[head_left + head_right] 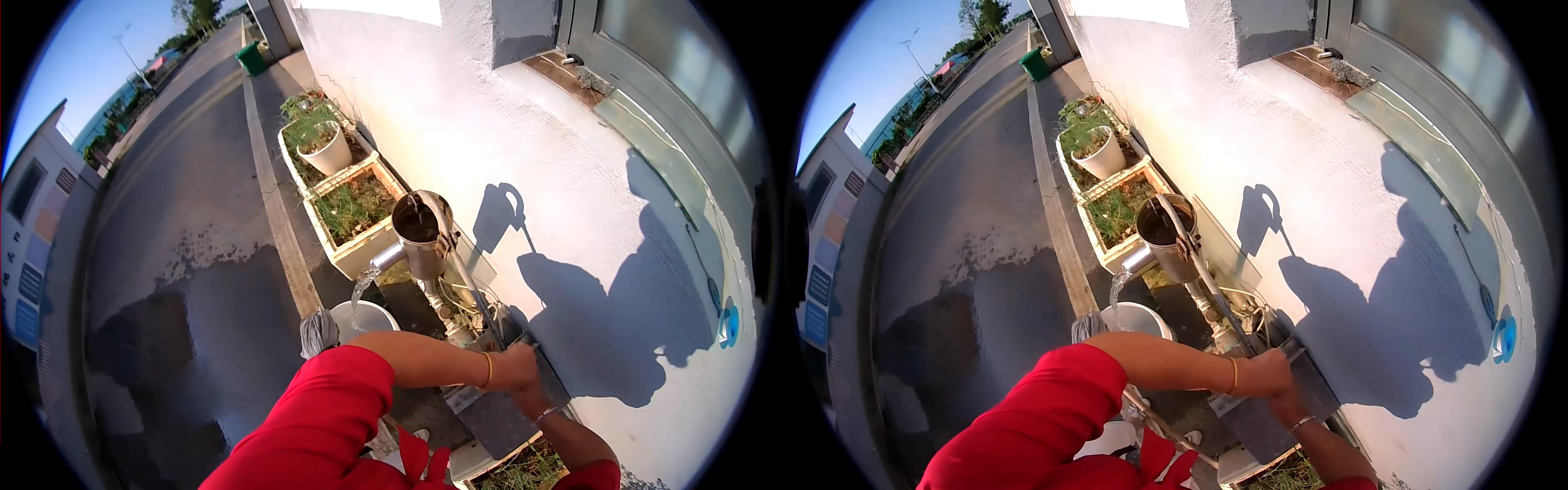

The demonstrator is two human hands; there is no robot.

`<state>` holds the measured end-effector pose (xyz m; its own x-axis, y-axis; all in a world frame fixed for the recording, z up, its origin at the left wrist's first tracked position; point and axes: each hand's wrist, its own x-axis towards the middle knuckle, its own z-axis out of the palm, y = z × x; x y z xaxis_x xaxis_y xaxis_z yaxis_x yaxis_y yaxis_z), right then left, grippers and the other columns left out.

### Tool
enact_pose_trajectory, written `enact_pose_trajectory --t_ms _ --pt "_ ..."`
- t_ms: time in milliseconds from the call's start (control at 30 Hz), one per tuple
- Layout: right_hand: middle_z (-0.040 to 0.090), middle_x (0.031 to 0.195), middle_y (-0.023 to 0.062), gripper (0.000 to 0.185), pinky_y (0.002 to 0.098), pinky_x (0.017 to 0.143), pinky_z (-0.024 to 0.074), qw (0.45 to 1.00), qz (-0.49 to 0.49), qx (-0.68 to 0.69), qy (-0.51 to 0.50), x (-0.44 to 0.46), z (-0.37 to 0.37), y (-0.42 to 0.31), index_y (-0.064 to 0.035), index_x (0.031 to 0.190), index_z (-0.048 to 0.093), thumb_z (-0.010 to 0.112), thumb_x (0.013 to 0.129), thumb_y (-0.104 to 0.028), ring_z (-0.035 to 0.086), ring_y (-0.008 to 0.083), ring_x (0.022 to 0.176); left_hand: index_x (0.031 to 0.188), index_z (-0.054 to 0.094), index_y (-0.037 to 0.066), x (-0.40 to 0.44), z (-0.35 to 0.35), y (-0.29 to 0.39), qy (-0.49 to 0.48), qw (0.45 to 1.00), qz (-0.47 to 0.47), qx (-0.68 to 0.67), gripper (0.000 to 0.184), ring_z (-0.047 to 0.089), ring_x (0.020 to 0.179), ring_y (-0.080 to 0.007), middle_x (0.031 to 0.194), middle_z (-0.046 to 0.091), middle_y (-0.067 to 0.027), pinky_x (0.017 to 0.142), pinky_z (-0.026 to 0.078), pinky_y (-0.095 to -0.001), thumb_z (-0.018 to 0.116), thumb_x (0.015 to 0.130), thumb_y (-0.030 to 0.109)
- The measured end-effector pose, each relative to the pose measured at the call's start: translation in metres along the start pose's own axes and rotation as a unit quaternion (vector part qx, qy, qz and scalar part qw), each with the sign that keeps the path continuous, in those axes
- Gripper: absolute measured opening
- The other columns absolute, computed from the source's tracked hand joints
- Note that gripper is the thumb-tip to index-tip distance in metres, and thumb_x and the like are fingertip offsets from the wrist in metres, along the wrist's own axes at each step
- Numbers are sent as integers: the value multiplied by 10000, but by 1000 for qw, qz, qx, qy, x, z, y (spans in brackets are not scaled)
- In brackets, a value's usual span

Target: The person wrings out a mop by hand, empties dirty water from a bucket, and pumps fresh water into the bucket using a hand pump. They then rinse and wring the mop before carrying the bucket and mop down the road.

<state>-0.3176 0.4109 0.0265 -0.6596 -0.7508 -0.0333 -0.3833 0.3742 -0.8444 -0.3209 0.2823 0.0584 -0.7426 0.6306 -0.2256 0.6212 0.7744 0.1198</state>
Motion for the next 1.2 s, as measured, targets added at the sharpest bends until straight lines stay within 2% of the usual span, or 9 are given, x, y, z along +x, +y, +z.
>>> enact_pose_trajectory --t_ms 200,267,400,633,700,733,833,1067,1200 --pt "609 902 126 261 337 677 445 985 -98 -14 142 7 51 3 -4 1002 556 548 806 -177 586 245 854 765 692 143 -23 10 -12 -7 1000 -3 -8 156 627 727 -202 767 652 -32 553 464 -331 587 694 233" --pt "604 839 141 277 337 691 447 993 117 30 14 -6 28 -33 5 979 563 579 776 -183 580 184 851 760 694 143 -38 -15 -7 -4 999 29 14 156 627 725 -208 764 653 -39 558 468 -337 584 695 233" --pt "546 624 33 195 296 502 409 995 57 -15 77 -37 15 -80 9 872 576 532 818 -173 518 103 583 714 678 109 -65 -52 15 78 991 106 34 148 625 683 -253 727 645 -80 579 483 -360 591 678 224" --pt "426 551 -21 204 232 345 286 906 405 -66 -108 -32 -115 -308 -44 701 520 547 778 -232 382 54 427 717 644 48 -112 -215 27 112 946 207 -223 164 612 663 -320 675 613 -160 598 490 -377 603 644 189" --pt "448 559 -10 216 243 373 314 951 301 -29 -68 -38 -107 -275 -24 735 539 557 770 -237 399 60 448 704 638 37 -97 -208 28 72 955 177 -228 165 610 655 -320 663 607 -170 595 489 -373 604 641 185" --pt "614 883 121 330 318 740 442 936 338 -33 -93 -45 -100 -243 49 988 554 534 771 -198 562 198 822 684 632 29 -87 -187 32 87 964 176 -177 163 608 646 -320 653 604 -171 600 488 -373 601 637 182" --pt "615 909 190 307 334 735 441 974 223 -12 -50 -49 -97 -193 25 992 563 528 748 -159 589 231 870 635 625 28 -66 -160 34 94 972 153 -150 146 607 620 -302 638 606 -159 603 487 -371 592 630 171" --pt "608 886 204 262 335 721 447 962 243 3 -124 -27 -77 -91 14 954 573 516 744 -132 581 332 867 651 648 80 -26 -99 15 69 985 102 -123 106 621 664 -247 665 624 -105 577 478 -339 591 654 169" --pt "599 900 193 225 382 736 436 999 34 11 20 -8 -22 -27 -14 918 588 542 746 -152 556 349 887 714 669 105 -15 -50 0 -18 997 49 -59 107 626 690 -224 730 643 -64 571 471 -330 590 672 163"
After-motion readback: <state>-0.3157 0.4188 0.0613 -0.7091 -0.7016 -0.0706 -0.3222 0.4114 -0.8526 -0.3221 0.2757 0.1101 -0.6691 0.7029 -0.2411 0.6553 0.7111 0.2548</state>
